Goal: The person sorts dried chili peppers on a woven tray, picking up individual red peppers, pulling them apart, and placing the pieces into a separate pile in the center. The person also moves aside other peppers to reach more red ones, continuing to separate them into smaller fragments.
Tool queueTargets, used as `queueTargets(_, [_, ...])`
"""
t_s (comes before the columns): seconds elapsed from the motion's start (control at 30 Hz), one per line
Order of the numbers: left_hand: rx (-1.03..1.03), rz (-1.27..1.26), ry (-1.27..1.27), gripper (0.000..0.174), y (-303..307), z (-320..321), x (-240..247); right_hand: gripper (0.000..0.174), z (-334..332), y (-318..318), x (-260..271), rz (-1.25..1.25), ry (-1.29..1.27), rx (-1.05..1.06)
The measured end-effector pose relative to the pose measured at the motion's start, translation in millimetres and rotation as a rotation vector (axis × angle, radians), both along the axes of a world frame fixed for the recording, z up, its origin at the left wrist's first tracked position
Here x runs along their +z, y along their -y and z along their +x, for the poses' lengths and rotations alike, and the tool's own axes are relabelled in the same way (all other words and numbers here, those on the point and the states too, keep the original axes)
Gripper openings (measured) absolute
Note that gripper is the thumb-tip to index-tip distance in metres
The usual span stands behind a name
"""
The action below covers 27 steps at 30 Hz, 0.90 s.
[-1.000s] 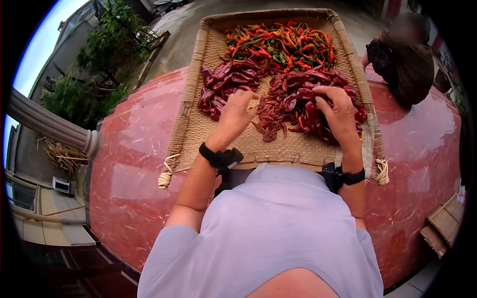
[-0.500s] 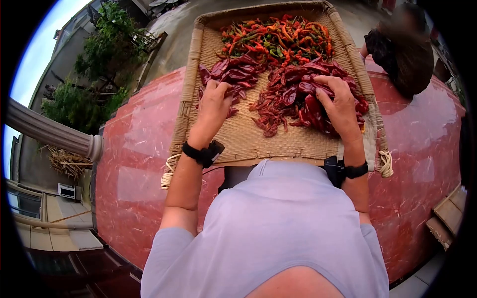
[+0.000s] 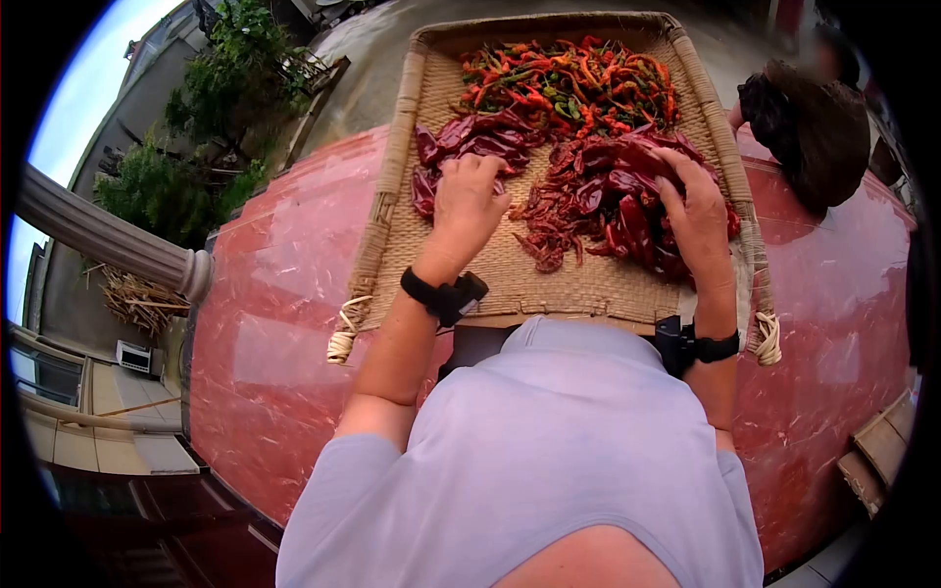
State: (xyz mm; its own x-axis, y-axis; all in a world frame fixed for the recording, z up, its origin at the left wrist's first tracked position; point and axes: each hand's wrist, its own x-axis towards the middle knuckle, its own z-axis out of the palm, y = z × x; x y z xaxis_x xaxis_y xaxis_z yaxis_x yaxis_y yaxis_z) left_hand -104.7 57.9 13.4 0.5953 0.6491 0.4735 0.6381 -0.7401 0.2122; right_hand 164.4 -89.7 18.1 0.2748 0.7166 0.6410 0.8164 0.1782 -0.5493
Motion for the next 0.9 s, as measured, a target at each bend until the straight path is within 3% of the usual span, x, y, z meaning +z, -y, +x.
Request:
queueTargets(0.07, [0.189, -0.07, -0.22, 0.049, -15.8, -27.5, -13.2, 0.04, 12.8, -2.3, -8.4, -0.022, 0.15, -0.201])
queueTargets(0.17, [0.291, -0.164, -0.462, 0.048, -26.5, -49.3, -30.2, 0.042, 11.8, -5.1, -13.7, 0.014, 0.136, -0.279])
queueTargets(0.4, [0.167, -0.043, -0.506, 0.025, -29.1, -52.6, -30.3, 0.038, 5.8, -3.3, -13.5, -0.066, 0.108, -0.132])
queueTargets(0.53, [0.044, -0.193, -0.213, 0.02, -5.1, -29.5, 3.9, 0.029, -8.3, -2.2, -5.0, 0.01, -0.012, 0.077])
queueTargets(0.63, [-0.082, -0.259, -0.097, 0.018, 18.5, -0.9, 19.6, 0.035, -29.2, 3.2, 7.9, -0.23, -0.166, 0.337])
queueTargets(0.77, [-0.215, -0.304, 0.05, 0.017, 39.9, 42.1, 22.2, 0.041, -40.3, -5.0, 0.1, -0.298, -0.204, 0.53])
queueTargets(0.8, [-0.202, -0.281, 0.066, 0.016, 43.7, 50.8, 19.0, 0.031, -45.0, -5.1, -0.8, -0.233, -0.372, 0.541])
queueTargets(0.9, [-0.227, -0.23, 0.195, 0.016, 43.3, 63.4, 10.2, 0.022, -30.2, -6.6, -5.0, -0.124, -0.24, 0.384])
